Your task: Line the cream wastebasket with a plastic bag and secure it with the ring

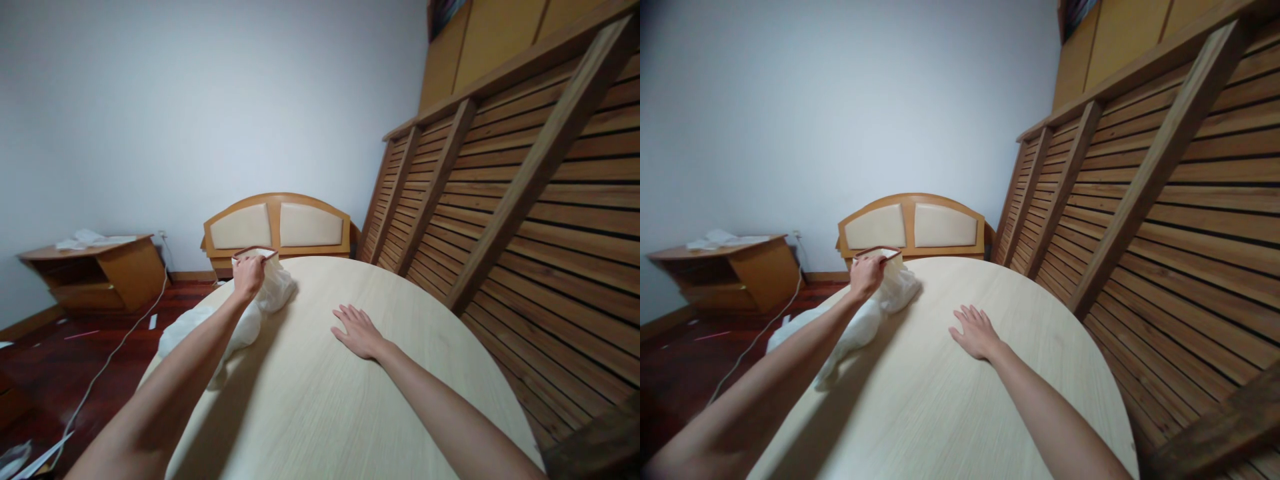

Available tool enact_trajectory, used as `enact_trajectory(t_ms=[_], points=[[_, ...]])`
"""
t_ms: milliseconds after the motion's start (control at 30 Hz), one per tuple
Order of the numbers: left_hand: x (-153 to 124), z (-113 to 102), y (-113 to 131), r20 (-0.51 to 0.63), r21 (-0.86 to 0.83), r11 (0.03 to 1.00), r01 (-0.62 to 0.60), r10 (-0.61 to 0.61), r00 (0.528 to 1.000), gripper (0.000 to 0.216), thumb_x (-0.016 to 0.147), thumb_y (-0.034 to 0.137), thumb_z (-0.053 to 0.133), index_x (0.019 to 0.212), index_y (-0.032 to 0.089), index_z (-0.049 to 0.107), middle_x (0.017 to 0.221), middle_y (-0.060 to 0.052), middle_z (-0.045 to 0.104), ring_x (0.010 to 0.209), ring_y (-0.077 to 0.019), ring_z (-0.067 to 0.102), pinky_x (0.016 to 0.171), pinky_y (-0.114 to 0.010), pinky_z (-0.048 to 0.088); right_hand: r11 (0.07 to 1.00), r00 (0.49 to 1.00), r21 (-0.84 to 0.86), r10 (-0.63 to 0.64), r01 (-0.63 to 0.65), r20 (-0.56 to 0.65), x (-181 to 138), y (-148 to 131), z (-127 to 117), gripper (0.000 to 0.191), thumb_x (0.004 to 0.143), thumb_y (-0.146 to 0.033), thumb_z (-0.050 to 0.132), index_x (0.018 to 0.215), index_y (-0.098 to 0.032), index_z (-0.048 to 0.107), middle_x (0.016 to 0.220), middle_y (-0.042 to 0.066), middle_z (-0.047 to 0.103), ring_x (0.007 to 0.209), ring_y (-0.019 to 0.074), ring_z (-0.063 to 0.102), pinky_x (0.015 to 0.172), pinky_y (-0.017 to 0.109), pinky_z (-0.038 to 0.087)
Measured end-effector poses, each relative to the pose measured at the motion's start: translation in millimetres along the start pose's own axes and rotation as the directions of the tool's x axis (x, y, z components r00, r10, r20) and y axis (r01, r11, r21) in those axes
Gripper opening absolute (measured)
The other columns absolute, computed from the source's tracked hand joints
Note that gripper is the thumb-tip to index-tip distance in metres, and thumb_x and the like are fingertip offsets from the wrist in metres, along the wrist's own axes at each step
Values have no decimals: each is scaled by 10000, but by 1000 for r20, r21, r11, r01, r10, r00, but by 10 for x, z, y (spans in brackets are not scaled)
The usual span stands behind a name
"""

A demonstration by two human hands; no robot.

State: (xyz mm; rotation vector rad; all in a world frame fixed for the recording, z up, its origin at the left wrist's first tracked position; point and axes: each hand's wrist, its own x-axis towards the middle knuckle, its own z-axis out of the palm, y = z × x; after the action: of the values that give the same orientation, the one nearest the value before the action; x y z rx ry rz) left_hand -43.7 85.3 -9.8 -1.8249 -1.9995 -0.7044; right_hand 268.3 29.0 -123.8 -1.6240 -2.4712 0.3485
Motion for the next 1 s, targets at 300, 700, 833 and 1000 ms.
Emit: enact_trajectory(t_ms=[300, 700, 833, 1000], points=[[-214, 137, 526, -114, -289, 929, -233, 208, 971, 305, 994, 248, 427, 1159, 200, 679, 1147, -84, 727, 1086, -247, 617, 961, -356, 477, 997, 983, 69, -24, 37, -181, -47, 9, -59, 525, 938, -505, 472, 1343, -197, 604, 1485, 108, 528, 1388, 280, 438, 1121, 383, 291], [-578, -65, 745, -156, -584, 646, -491, 505, 849, 173, 933, 191, 576, 1057, 193, 696, 1006, -73, 727, 956, -211, 660, 853, -326, 531, 953, 702, 271, 102, 134, -705, -168, 173, -430, 202, 947, -366, 462, 862, -214, 564, 880, 60, 662, 824, 211, 616, 759, 323, 466], [-613, -333, 717, -86, -704, 529, -474, 599, 796, 166, 931, 196, 572, 1042, 183, 695, 992, -77, 724, 916, -198, 663, 834, -313, 516, 910, 656, 328, 87, 255, -750, -169, 178, -405, 307, 916, -420, 520, 1119, -192, 561, 1099, 112, 639, 978, 256, 614, 875, 409, 497], [-657, -607, 690, 8, -813, 417, -406, 705, 709, 192, 950, 279, 572, 1037, 163, 697, 989, -82, 730, 916, -184, 652, 841, -301, 500, 835, 696, 385, 3, 393, -718, -233, 117, -430, 532, 922, -515, 498, 1357, -209, 481, 1337, 140, 570, 1164, 294, 571, 980, 482, 474]])
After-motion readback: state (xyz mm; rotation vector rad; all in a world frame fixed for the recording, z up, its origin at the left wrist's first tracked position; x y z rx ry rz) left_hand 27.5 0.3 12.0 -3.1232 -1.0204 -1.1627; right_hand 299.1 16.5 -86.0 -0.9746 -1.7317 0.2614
